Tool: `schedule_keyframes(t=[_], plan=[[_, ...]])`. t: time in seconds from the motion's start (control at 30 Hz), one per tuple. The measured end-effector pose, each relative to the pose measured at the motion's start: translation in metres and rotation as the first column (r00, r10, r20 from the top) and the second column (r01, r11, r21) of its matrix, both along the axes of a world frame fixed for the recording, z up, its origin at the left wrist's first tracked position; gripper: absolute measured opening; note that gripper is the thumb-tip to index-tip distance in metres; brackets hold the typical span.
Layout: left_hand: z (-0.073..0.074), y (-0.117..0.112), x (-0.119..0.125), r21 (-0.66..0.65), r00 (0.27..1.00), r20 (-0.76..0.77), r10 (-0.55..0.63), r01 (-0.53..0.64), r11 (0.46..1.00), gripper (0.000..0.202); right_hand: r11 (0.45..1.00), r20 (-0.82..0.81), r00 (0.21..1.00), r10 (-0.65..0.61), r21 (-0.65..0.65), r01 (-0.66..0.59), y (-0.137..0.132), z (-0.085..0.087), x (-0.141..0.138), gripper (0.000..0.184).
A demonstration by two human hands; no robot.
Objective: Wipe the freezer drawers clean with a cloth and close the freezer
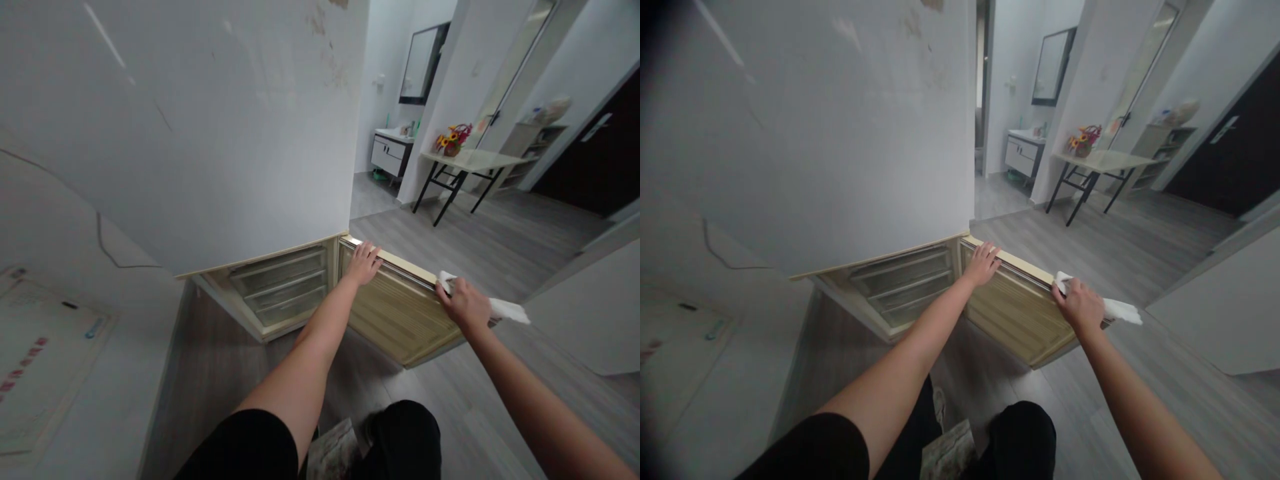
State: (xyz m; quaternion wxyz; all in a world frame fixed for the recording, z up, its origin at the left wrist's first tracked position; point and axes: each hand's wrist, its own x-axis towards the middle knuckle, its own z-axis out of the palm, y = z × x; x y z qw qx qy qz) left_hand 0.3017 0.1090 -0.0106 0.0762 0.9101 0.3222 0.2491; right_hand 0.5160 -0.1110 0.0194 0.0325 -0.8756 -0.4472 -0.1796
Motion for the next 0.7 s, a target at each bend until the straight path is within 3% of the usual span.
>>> schedule_keyframes(t=[0.1, 0.2, 0.23, 0.3, 0.37, 0.47, 0.53, 0.63, 0.7], plan=[[-0.015, -0.017, -0.018, -0.086, 0.994, 0.083, -0.07, 0.077, 0.993, 0.071, 1.0, -0.001, 1.0, -0.024, 0.015, 0.024, -0.006, -0.001, -0.012, 0.061], [-0.043, -0.063, -0.044, -0.339, 0.978, 0.19, -0.081, 0.143, 0.93, 0.077, 0.999, -0.02, 0.999, -0.049, 0.008, 0.049, -0.016, 0.004, -0.037, 0.064], [-0.055, -0.085, -0.054, -0.484, 0.975, 0.203, -0.087, 0.177, 0.857, 0.077, 0.999, -0.029, 0.998, -0.054, 0.004, 0.054, -0.02, 0.006, -0.047, 0.064], [-0.08, -0.137, -0.075, -0.786, 0.976, 0.218, -0.015, 0.185, 0.59, 0.074, 0.998, -0.053, 0.997, -0.059, -0.007, 0.058, -0.03, 0.01, -0.068, 0.065], [-0.104, -0.196, -0.095, -0.831, 0.974, 0.222, -0.053, 0.217, 0.512, 0.075, 0.998, -0.079, 0.995, -0.055, -0.022, 0.053, -0.042, 0.012, -0.09, 0.065], [-0.138, -0.277, -0.118, -0.824, 0.903, 0.4, -0.159, 0.43, 0.37, 0.084, 0.998, -0.136, 0.99, -0.018, -0.058, 0.01, -0.059, 0.012, -0.127, 0.063], [-0.158, -0.318, -0.126, -0.827, 0.873, 0.487, -0.011, 0.466, 0.314, 0.087, 0.996, -0.174, 0.985, 0.018, -0.083, -0.033, -0.069, 0.011, -0.155, 0.059], [-0.183, -0.354, -0.132, -0.876, 0.807, 0.478, 0.348, 0.411, 0.252, 0.104, 0.992, -0.171, 0.982, 0.083, -0.084, -0.098, -0.076, 0.009, -0.205, 0.049], [-0.194, -0.362, -0.138, -0.855, 0.739, 0.517, 0.432, 0.431, 0.288, 0.113, 0.989, -0.159, 0.979, 0.125, -0.064, -0.136, -0.075, 0.008, -0.24, 0.045]])
